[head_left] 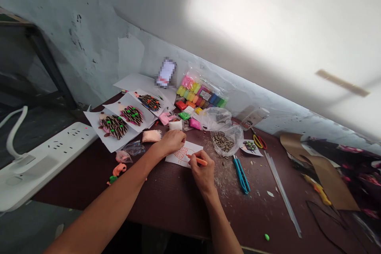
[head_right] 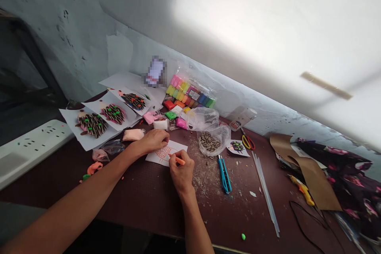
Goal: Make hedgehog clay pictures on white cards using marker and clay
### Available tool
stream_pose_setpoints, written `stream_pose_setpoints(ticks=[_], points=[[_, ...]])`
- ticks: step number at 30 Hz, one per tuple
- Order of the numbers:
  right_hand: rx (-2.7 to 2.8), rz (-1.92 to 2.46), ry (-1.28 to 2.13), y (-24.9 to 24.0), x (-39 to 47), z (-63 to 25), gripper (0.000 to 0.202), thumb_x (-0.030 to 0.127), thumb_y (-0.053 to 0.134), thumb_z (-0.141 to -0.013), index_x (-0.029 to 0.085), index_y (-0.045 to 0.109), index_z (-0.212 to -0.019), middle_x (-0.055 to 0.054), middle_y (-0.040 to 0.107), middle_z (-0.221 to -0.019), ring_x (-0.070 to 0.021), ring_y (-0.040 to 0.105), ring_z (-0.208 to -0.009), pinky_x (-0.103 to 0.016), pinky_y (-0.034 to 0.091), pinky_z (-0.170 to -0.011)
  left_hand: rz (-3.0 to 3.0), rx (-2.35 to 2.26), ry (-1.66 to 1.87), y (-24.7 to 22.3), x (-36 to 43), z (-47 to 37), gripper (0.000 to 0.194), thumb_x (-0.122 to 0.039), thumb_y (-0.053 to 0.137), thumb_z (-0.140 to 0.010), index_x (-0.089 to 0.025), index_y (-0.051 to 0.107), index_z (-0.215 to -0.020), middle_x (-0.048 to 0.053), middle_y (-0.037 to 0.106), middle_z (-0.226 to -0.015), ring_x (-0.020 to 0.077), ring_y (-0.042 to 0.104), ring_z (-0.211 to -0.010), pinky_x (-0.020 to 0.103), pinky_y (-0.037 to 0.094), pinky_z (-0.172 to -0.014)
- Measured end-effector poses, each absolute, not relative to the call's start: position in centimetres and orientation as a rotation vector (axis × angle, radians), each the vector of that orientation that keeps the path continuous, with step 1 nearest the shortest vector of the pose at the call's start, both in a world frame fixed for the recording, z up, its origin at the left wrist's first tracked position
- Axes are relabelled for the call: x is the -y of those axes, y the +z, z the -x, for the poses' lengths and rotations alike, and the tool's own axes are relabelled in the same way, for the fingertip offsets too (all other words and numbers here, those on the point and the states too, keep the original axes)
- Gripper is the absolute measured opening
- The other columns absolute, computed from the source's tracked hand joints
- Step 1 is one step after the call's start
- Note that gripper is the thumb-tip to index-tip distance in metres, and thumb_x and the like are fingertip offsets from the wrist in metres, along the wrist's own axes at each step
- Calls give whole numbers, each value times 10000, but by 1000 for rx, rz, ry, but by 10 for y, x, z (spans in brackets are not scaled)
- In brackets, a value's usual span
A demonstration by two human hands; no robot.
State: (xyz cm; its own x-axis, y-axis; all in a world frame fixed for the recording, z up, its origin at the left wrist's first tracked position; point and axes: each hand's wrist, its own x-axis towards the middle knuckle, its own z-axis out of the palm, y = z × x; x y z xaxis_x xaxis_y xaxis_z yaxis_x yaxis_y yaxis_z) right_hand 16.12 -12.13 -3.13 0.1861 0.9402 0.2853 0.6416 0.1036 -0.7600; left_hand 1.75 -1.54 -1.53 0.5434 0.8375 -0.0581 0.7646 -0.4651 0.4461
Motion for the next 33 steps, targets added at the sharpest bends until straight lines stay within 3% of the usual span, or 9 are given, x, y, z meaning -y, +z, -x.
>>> stream_pose_setpoints(ticks=[33], points=[[1544, 1581, 418, -29, 122, -156, 218, 293, 505, -808, 204, 526, -610, 16, 569, -538, -108, 502, -471, -214, 374, -489, -2358, -1312, 232, -12, 16, -17, 242, -136, 500, -812, -189, 720, -900, 88, 733, -993, 217, 661, -970, 284, 486, -802]])
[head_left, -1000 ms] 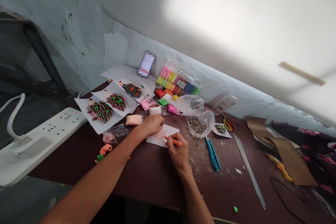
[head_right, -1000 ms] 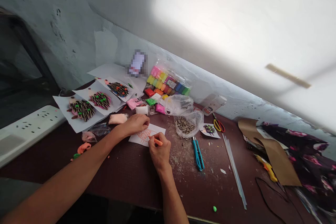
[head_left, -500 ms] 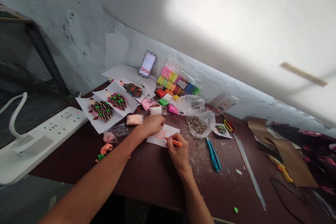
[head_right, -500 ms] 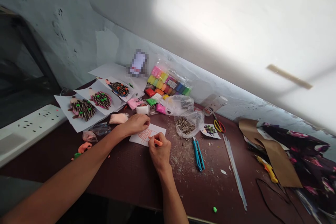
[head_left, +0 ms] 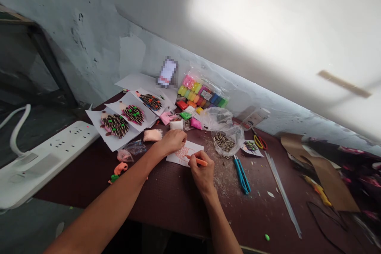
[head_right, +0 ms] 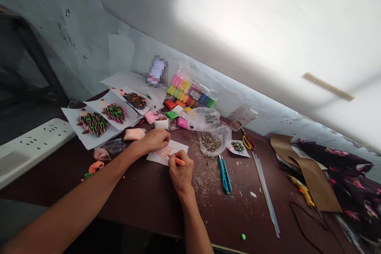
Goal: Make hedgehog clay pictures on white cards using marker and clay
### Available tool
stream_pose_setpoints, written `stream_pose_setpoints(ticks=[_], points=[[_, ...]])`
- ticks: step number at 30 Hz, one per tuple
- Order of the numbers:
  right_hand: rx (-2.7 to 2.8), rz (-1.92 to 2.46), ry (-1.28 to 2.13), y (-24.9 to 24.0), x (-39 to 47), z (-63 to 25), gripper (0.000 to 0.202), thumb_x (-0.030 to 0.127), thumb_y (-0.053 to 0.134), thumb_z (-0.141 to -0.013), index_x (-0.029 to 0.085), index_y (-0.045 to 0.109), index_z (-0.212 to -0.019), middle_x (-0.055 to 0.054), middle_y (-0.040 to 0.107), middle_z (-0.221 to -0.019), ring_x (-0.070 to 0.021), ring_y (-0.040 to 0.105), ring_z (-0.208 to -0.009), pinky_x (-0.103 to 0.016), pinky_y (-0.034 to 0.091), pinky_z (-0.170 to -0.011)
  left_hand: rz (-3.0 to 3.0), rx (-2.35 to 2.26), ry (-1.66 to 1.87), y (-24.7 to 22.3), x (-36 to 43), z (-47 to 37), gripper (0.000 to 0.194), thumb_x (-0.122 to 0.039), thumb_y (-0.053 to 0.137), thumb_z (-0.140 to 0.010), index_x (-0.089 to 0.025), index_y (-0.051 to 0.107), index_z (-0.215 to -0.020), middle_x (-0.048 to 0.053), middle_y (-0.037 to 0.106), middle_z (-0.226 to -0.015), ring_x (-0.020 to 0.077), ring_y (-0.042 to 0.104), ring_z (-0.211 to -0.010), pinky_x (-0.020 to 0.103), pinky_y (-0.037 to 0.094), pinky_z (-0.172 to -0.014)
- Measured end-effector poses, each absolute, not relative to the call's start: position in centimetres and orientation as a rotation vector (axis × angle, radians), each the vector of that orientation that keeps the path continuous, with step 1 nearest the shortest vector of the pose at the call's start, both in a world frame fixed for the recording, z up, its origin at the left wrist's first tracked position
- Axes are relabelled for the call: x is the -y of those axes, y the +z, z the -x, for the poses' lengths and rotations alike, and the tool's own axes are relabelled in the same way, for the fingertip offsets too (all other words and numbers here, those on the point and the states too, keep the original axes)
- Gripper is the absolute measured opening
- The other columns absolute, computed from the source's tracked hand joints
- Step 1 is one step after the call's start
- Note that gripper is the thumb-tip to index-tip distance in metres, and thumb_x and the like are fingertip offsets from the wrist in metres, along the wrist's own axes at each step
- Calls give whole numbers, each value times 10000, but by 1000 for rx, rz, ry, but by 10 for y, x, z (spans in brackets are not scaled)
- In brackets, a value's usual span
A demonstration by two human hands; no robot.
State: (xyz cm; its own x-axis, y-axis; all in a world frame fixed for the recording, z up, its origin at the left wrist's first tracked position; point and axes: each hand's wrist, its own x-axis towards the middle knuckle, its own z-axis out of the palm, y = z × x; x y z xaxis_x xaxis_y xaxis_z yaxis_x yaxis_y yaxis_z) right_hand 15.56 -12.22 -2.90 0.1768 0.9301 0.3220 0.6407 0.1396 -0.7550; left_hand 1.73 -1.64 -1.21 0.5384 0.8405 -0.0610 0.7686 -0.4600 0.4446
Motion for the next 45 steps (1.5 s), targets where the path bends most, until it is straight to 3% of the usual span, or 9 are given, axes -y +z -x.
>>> stream_pose_setpoints(ticks=[45], points=[[1551, 1561, 458, -27, 127, -151, 214, 278, 512, -784, 213, 497, -581, 32, 540, -513, -102, 470, -451, -209, 348, -460, -2347, -1319, 238, -6, 20, -16, 232, -119, 502, -807, -192, 712, -875, 79, 736, -987, 211, 658, -972, 287, 485, -823]])
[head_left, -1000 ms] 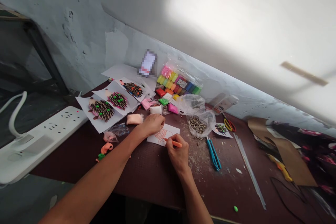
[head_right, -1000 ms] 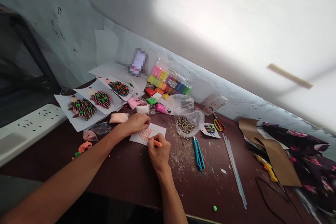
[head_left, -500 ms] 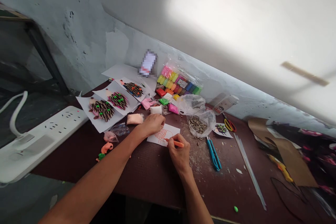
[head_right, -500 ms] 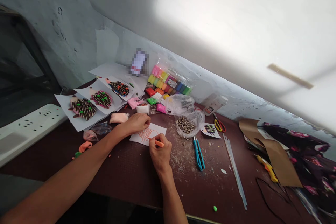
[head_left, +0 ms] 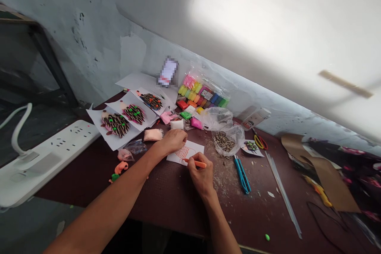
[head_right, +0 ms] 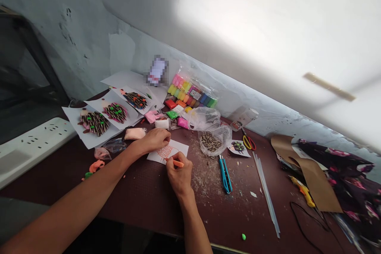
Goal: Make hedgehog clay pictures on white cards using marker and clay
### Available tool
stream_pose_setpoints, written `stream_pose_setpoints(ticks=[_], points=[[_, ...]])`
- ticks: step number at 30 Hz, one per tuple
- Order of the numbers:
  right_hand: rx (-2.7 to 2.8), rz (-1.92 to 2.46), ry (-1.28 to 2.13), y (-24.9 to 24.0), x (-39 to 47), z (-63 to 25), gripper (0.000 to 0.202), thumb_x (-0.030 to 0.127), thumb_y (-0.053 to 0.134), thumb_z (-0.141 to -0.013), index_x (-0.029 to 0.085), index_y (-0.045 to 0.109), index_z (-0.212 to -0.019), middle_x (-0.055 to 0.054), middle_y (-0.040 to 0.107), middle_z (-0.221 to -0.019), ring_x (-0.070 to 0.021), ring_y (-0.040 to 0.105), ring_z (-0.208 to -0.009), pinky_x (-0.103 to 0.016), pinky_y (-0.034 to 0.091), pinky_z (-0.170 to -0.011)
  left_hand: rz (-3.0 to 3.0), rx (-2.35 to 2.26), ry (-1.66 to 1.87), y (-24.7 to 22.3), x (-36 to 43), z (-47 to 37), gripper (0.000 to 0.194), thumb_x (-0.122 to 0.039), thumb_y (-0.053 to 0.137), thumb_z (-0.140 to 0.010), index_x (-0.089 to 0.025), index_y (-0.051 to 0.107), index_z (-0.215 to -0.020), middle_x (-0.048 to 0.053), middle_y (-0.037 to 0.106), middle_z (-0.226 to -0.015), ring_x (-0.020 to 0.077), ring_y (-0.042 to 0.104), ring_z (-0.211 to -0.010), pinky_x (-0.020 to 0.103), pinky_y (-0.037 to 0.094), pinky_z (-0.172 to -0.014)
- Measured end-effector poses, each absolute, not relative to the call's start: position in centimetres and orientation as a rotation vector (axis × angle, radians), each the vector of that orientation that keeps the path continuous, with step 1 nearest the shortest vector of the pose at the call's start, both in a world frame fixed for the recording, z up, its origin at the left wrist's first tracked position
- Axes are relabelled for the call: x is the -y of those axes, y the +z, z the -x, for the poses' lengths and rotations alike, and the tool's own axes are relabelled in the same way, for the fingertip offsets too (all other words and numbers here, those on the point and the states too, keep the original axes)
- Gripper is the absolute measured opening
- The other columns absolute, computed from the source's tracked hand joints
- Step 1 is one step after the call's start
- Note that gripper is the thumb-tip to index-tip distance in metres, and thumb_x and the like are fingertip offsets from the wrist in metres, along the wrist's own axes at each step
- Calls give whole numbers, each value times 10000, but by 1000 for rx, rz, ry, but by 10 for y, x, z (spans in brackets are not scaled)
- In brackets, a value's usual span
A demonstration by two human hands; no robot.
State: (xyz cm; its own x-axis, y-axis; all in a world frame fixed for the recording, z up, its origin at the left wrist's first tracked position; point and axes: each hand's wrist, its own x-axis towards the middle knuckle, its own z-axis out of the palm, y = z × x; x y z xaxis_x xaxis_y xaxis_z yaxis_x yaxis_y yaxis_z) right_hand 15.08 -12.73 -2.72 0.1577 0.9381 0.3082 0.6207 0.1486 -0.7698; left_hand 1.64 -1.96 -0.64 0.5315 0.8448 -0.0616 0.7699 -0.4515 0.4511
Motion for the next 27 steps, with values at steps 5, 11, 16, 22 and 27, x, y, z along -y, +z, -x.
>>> stream_pose_setpoints(ticks=[5, 11, 16, 22, 27], points=[[1417, 1578, 411, -24, 126, -163, 236, 299, 512, -817, 207, 511, -599, 14, 562, -533, -120, 510, -493, -214, 371, -477, -2350, -1296, 284, -12, 17, -16, 215, -123, 519, -803, -197, 707, -876, 77, 732, -974, 202, 658, -947, 277, 484, -813], [1471, 1630, 358, -24, 122, -175, 227, 332, 519, -844, 194, 563, -669, 7, 597, -594, -122, 522, -530, -218, 385, -516, -2367, -1274, 269, -24, 11, -16, 219, -141, 505, -806, -194, 701, -886, 82, 734, -957, 218, 665, -949, 286, 483, -788], [1538, 1574, 431, -24, 121, -171, 236, 359, 522, -874, 189, 596, -728, -8, 640, -637, -129, 559, -564, -224, 409, -547, -2360, -1262, 279, -25, 10, -15, 181, -154, 528, -782, -194, 691, -850, 79, 731, -953, 220, 664, -938, 287, 481, -775], [1575, 1550, 418, -29, 119, -169, 232, 366, 523, -880, 195, 597, -741, -8, 638, -650, -128, 558, -561, -224, 407, -538, -2348, -1272, 267, -22, 11, -16, 150, -169, 559, -764, -193, 685, -841, 72, 727, -933, 212, 660, -926, 279, 479, -770], [1593, 1538, 402, -32, 117, -168, 227, 359, 518, -887, 194, 594, -751, -10, 634, -660, -129, 559, -570, -227, 409, -546, -2348, -1280, 261, -24, 10, -16, 159, -162, 549, -769, -195, 685, -843, 75, 723, -948, 215, 659, -929, 283, 478, -774]])
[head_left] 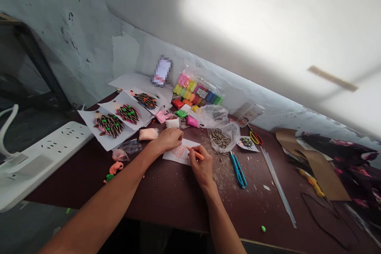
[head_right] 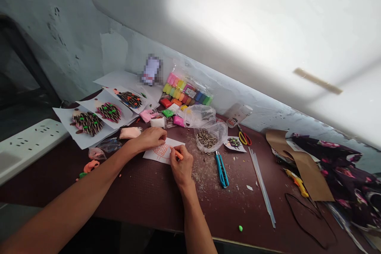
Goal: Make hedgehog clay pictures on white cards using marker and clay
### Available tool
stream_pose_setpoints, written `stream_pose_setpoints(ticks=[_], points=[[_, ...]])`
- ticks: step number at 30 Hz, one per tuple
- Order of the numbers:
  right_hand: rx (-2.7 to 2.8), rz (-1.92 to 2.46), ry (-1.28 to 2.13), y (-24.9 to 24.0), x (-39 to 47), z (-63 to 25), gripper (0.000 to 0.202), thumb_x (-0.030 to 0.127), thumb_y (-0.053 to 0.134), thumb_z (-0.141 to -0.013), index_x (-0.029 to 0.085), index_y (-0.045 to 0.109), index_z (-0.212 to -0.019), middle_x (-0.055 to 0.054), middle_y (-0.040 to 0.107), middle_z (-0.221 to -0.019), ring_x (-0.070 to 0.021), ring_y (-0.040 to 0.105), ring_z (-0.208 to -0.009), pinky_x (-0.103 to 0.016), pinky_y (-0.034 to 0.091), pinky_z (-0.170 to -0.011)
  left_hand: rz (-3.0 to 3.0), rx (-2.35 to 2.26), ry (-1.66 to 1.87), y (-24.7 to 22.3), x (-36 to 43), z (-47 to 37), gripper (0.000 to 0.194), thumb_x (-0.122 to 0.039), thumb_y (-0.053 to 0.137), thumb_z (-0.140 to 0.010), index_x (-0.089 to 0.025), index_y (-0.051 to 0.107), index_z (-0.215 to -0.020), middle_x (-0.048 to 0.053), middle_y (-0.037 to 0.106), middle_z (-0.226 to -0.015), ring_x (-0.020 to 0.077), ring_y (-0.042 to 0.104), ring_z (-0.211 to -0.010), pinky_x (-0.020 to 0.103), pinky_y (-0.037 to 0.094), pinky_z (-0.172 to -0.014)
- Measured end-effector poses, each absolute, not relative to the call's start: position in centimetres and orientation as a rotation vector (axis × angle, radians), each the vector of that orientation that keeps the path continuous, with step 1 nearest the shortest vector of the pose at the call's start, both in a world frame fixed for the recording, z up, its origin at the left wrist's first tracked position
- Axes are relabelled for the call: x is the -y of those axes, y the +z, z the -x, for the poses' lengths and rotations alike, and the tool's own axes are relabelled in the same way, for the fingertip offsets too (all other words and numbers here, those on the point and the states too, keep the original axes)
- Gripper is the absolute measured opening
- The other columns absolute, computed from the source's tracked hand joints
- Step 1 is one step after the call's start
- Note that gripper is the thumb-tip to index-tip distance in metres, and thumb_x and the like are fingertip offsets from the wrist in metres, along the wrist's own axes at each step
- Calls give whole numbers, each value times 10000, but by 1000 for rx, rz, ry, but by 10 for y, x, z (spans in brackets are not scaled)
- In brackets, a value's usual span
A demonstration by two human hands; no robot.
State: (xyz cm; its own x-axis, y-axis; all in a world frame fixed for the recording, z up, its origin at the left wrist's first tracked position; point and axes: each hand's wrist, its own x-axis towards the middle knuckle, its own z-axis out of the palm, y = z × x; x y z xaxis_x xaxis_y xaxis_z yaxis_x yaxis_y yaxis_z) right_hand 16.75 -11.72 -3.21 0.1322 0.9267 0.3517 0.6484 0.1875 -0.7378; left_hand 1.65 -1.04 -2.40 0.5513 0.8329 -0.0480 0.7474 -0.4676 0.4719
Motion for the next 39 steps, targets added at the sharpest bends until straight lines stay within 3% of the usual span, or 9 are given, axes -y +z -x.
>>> stream_pose_setpoints(ticks=[39], points=[[1550, 1608, 403, -30, 122, -168, 219, 325, 516, -854, 201, 557, -678, 5, 606, -588, -123, 530, -515, -226, 379, -520, -2370, -1289, 248, -28, 9, -17, 174, -174, 540, -775, -195, 688, -863, 70, 731, -959, 220, 665, -942, 284, 480, -770]])
